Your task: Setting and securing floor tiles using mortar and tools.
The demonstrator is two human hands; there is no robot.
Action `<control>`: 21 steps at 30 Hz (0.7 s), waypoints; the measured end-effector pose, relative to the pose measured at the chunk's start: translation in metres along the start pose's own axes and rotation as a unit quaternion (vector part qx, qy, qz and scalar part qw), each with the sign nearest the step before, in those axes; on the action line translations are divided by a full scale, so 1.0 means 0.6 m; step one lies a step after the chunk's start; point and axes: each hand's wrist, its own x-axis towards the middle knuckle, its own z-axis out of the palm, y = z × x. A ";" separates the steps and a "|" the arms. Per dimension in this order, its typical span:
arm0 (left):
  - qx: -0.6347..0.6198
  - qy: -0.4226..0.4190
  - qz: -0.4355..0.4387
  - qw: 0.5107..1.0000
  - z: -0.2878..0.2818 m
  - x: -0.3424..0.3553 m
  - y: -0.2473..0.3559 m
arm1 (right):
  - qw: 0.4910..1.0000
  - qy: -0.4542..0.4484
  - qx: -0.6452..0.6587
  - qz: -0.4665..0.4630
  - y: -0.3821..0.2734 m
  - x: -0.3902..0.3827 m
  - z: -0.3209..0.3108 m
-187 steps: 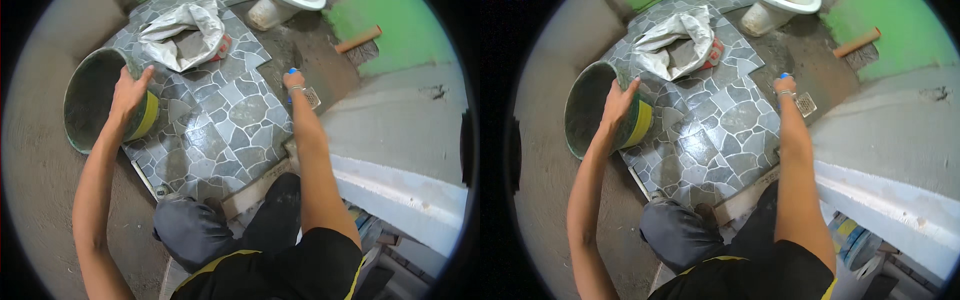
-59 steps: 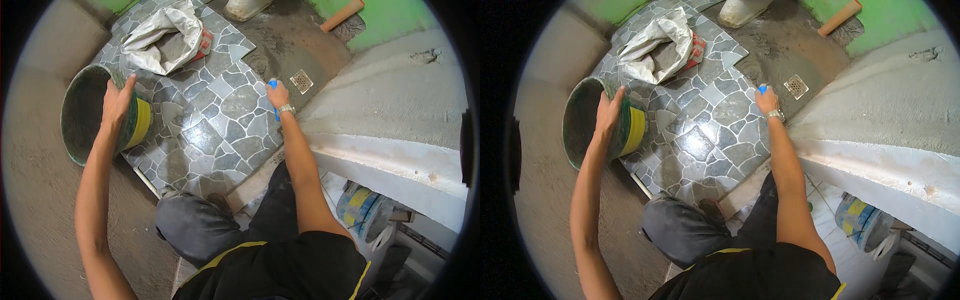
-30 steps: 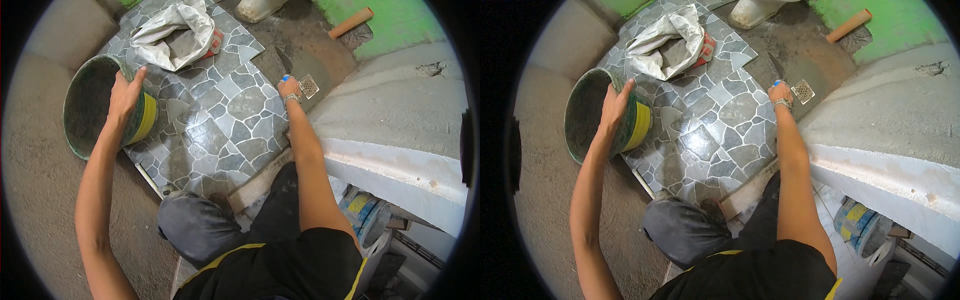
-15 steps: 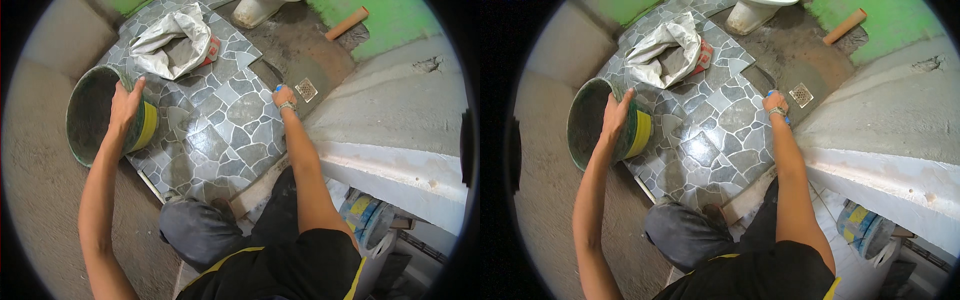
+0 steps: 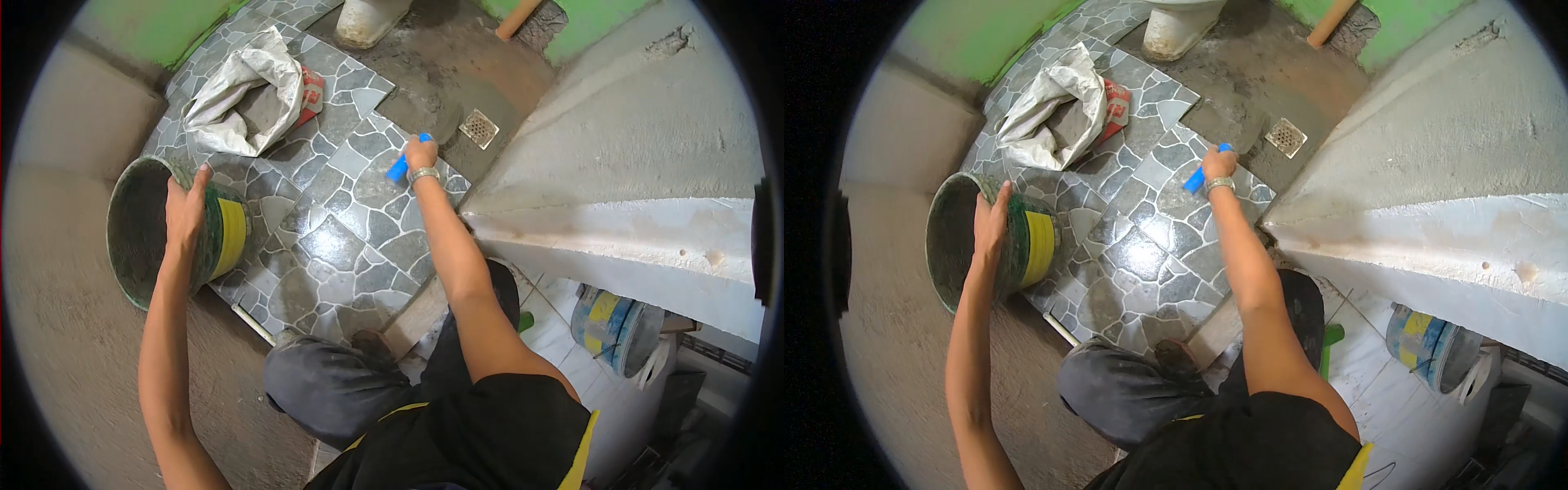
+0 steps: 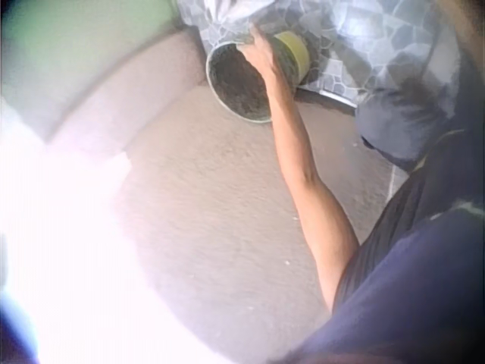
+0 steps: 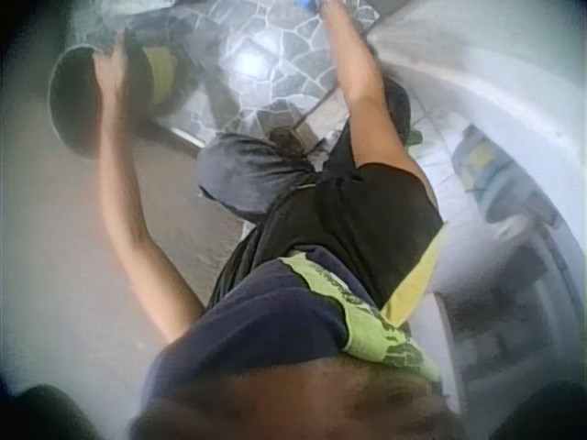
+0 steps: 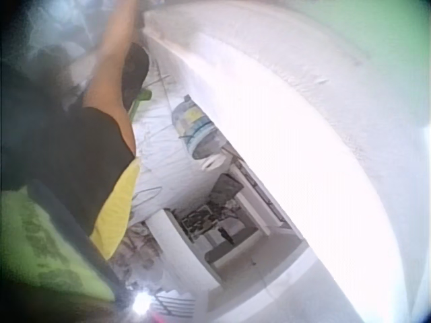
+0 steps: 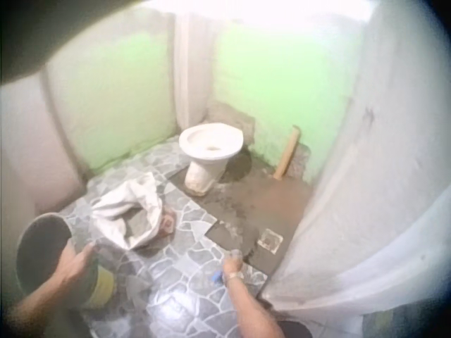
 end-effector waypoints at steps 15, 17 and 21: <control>-0.038 -0.013 0.001 0.999 -0.002 -0.011 0.011 | 0.991 0.073 0.109 -0.011 -0.074 0.210 0.212; -0.038 -0.014 -0.005 0.999 -0.003 -0.010 0.011 | 0.989 0.069 0.133 0.004 -0.113 0.245 0.234; -0.037 -0.007 -0.006 0.999 -0.002 -0.007 0.009 | 0.995 -0.035 0.096 -0.007 -0.191 0.276 0.215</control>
